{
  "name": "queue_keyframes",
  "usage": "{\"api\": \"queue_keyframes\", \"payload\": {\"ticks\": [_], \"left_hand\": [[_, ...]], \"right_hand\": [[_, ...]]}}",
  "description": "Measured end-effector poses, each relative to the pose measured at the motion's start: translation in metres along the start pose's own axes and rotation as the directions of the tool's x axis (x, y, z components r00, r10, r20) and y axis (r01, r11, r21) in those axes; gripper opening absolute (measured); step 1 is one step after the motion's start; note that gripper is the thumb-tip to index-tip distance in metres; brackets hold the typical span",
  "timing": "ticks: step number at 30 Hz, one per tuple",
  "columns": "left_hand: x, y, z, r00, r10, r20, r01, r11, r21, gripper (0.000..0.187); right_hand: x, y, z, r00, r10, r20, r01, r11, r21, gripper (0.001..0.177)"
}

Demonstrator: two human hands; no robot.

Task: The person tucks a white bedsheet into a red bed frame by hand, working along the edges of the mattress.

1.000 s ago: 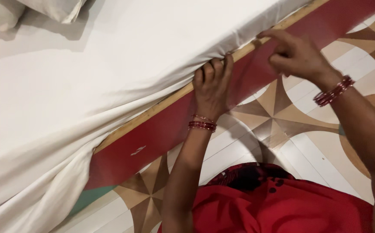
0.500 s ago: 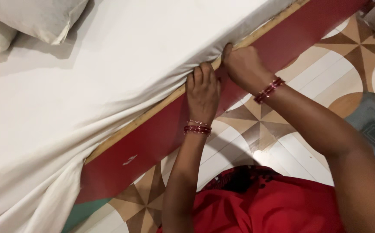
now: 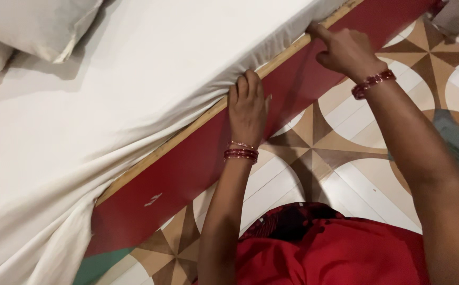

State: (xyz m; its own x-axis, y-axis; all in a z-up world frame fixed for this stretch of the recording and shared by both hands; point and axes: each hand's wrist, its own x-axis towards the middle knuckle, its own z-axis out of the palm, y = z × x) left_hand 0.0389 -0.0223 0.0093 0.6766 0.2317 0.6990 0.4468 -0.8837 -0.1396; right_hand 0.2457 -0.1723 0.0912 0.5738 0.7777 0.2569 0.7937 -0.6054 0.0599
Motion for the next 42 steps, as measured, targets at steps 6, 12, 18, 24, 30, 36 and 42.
{"api": "queue_keyframes", "payload": {"ticks": [6, 12, 18, 24, 30, 36, 42], "left_hand": [[0.006, 0.004, 0.016, 0.999, -0.019, 0.046, 0.021, 0.999, -0.033, 0.067], [-0.004, 0.007, 0.028, 1.0, -0.018, -0.009, 0.018, 0.999, 0.031, 0.063], [-0.001, 0.008, 0.017, 0.998, -0.048, -0.033, 0.045, 0.996, -0.071, 0.055], [0.012, 0.014, 0.02, 0.996, -0.029, 0.083, 0.036, 0.996, -0.077, 0.045], [0.002, 0.012, 0.005, 0.999, -0.032, 0.014, 0.031, 0.999, 0.032, 0.048], [-0.005, 0.015, 0.003, 0.999, -0.038, 0.017, 0.038, 0.999, -0.014, 0.044], [-0.018, -0.014, -0.023, 0.986, 0.065, 0.152, -0.019, 0.958, -0.288, 0.064]], "right_hand": [[0.031, 0.013, 0.029, 0.991, -0.102, -0.083, 0.093, 0.99, -0.111, 0.05], [0.052, 0.006, 0.063, 0.997, -0.062, -0.039, 0.044, 0.938, -0.344, 0.026], [0.016, -0.022, -0.003, 0.993, -0.092, 0.067, 0.106, 0.965, -0.239, 0.048], [-0.02, -0.092, -0.056, 0.923, -0.04, 0.383, 0.077, 0.994, -0.083, 0.052], [0.003, -0.099, -0.026, 0.95, -0.208, 0.232, 0.218, 0.976, -0.017, 0.044], [0.006, -0.1, 0.026, 0.924, -0.375, -0.079, 0.345, 0.904, -0.25, 0.022], [0.023, -0.114, 0.012, 0.944, -0.307, 0.123, 0.331, 0.885, -0.327, 0.024]]}}
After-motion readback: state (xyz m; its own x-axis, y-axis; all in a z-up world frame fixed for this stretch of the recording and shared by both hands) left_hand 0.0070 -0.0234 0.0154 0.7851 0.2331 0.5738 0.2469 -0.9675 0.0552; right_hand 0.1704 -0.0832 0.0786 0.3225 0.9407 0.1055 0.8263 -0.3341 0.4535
